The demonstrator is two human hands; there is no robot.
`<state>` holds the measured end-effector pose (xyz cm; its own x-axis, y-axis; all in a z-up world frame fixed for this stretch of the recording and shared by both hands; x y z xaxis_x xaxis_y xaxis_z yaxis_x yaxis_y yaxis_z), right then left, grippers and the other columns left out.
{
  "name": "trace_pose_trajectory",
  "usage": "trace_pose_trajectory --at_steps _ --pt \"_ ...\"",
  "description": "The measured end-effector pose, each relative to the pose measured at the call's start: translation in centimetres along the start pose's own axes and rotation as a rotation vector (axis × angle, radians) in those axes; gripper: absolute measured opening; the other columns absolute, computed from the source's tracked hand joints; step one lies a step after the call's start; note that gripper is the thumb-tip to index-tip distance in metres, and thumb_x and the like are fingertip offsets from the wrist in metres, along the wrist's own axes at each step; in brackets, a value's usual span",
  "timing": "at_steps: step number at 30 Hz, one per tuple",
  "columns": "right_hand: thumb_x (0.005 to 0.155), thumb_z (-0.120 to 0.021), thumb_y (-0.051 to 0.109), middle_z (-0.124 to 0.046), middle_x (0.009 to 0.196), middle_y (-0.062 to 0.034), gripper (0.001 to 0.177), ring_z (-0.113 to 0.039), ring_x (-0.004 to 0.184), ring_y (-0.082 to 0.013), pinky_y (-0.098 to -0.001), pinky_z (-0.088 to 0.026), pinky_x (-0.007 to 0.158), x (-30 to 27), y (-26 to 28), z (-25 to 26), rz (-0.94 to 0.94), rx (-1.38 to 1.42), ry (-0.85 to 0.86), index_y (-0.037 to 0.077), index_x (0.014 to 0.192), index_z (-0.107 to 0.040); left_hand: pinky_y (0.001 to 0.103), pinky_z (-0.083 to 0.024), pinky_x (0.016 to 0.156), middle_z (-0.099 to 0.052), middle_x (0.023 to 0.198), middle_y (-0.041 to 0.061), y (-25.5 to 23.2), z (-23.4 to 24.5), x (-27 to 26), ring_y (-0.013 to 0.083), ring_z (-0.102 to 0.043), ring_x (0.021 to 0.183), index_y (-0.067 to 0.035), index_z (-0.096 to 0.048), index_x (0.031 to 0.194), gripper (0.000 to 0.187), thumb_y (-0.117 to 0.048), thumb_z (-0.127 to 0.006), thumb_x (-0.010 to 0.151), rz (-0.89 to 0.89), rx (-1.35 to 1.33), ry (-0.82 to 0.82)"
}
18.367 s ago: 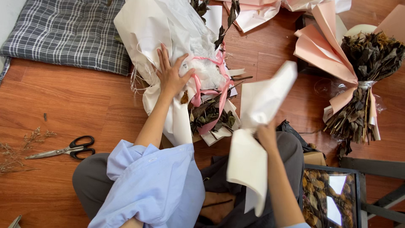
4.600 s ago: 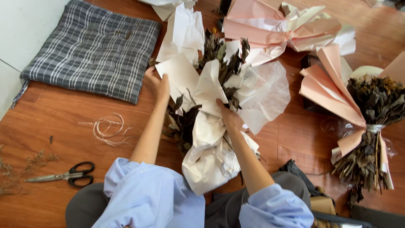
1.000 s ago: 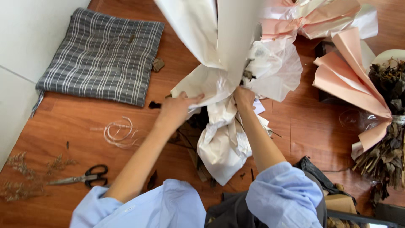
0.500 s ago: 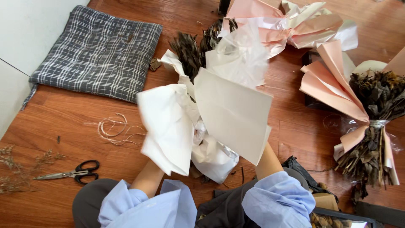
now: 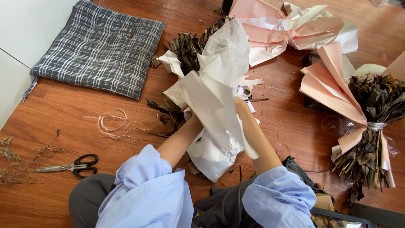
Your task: The person sits on the floor and wraps a bundle of dried flowers with white tissue paper and a pink ribbon. They adjust the paper layers, tie the ribbon, and smooth the wrapping to complete the bouquet.
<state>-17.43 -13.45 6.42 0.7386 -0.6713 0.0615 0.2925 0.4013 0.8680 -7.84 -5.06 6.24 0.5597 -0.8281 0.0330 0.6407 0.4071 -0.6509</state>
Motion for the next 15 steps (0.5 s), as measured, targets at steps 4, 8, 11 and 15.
trace_pose_trajectory --at_steps 4,8,11,15 --pt "0.077 -0.072 0.047 -0.071 0.121 -0.0184 0.058 -0.063 0.116 -0.0322 -0.0534 -0.041 0.1 1.6 1.2 0.7 0.018 -0.009 -0.008 0.006 0.118 -0.071 0.06 -0.045 0.097 -0.038 0.15 0.021 0.5 -0.2 0.7 0.0451 -0.065 0.096 -0.023 -0.037 0.156 0.065 -0.033 -0.057 0.095 0.043 0.258 0.0" --pt "0.077 -0.074 0.045 -0.07 0.122 -0.0184 0.058 -0.063 0.116 -0.0312 -0.0501 -0.043 0.099 4.3 2.3 1.4 0.047 0.019 0.034 0.005 0.119 -0.07 0.062 -0.045 0.097 -0.036 0.152 0.021 0.6 -0.3 1.6 0.0458 -0.065 0.095 -0.022 -0.035 0.157 0.066 -0.033 -0.057 0.096 0.059 0.376 -0.006" --pt "0.076 -0.076 0.044 -0.069 0.122 -0.0184 0.058 -0.062 0.116 -0.0304 -0.0476 -0.044 0.098 2.8 1.5 2.3 0.055 0.032 0.123 0.005 0.119 -0.07 0.063 -0.045 0.097 -0.034 0.153 0.02 0.8 -0.3 1.9 0.0463 -0.065 0.094 -0.021 -0.034 0.157 0.066 -0.034 -0.057 0.096 0.053 0.401 -0.016" --pt "0.076 -0.078 0.042 -0.068 0.123 -0.0185 0.059 -0.062 0.116 -0.0294 -0.0442 -0.046 0.098 -1.1 -1.2 2.0 0.068 0.058 0.282 0.004 0.12 -0.069 0.064 -0.045 0.097 -0.032 0.155 0.02 1.2 0.1 2.0 0.0469 -0.066 0.093 -0.02 -0.032 0.158 0.067 -0.034 -0.057 0.096 0.041 0.441 -0.012"
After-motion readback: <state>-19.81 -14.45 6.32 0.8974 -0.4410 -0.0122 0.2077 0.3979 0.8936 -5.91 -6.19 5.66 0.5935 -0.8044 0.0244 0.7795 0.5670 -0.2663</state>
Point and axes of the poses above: each hand's wrist, its own x-axis towards the middle knuckle, its own z-axis out of the back of the hand, y = z × x, the point moved 10 cm from there along x, towards the middle knuckle
